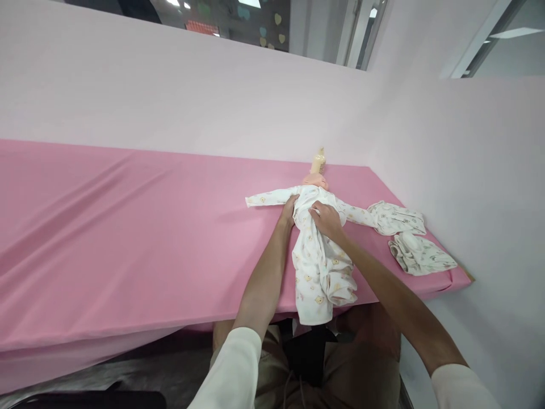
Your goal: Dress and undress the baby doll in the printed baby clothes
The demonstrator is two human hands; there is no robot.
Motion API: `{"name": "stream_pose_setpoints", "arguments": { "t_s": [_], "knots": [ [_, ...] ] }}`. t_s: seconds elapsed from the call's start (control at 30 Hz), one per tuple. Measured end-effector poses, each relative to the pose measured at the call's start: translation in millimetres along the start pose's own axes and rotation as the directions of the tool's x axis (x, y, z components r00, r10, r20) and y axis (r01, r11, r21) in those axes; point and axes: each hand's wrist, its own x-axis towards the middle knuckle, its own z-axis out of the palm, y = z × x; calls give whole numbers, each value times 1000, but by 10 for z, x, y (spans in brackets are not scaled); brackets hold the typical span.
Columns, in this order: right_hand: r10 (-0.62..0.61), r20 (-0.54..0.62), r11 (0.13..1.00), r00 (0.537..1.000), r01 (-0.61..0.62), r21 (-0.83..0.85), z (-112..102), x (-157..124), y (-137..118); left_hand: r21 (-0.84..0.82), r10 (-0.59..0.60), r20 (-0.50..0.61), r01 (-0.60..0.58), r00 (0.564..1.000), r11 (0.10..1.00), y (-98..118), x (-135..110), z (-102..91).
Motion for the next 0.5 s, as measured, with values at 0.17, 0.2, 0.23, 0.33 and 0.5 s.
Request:
{"name": "stream_pose_setpoints", "arguments": {
  "t_s": [0.17, 0.2, 0.23, 0.33, 0.5],
  "knots": [
    [26, 42, 992, 999, -31, 123, -105, -161, 4, 5, 37, 5, -37, 999, 999, -7, -8, -9],
    [26, 81, 982, 996, -40, 183, -169, -236, 41, 11, 54, 3, -54, 999, 999, -6, -3, -7],
    [27, 129, 968, 991, -58, 246, -244, -319, 99, 19, 67, 5, -67, 998, 998, -5, 3, -5],
    [53, 319, 905, 946, -181, 385, -483, -590, 368, 42, 80, 29, -81, 996, 996, -1, 6, 7],
    [-19, 544, 769, 839, -335, 544, -618, -915, 799, 54, 70, 38, -72, 997, 996, -2, -59, 68]
  ]
}}
